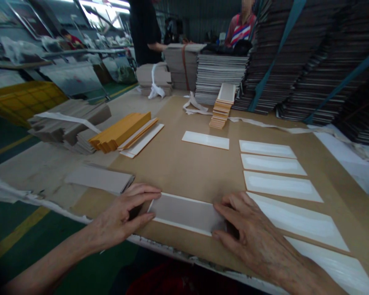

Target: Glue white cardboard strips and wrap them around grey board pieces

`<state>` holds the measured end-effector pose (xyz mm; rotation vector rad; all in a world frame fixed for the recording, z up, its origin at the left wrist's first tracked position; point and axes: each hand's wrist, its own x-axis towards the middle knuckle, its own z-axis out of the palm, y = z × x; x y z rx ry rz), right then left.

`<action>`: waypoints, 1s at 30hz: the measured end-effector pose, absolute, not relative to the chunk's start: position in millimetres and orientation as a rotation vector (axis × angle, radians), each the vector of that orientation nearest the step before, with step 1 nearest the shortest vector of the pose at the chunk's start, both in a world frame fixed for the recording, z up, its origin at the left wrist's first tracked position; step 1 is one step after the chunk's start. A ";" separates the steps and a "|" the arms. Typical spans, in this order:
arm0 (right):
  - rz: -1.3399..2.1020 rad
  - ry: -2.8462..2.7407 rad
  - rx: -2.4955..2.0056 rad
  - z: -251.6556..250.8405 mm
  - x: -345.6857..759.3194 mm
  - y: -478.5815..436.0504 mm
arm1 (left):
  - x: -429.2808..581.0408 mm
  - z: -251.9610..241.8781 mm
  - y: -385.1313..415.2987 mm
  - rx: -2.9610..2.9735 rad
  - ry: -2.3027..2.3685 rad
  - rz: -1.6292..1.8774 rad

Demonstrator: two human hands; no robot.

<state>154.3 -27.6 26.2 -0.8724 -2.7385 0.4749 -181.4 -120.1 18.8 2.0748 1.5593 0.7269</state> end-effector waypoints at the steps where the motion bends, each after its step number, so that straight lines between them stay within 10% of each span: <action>1: 0.485 -2.739 -0.874 26.7 154.1 -27.8 | -181.5 18.7 -120.2 2.075 1.561 0.727; 30: -0.190 -2.832 -0.753 11.5 145.0 -51.9 | -182.3 24.2 -124.2 2.306 1.531 0.511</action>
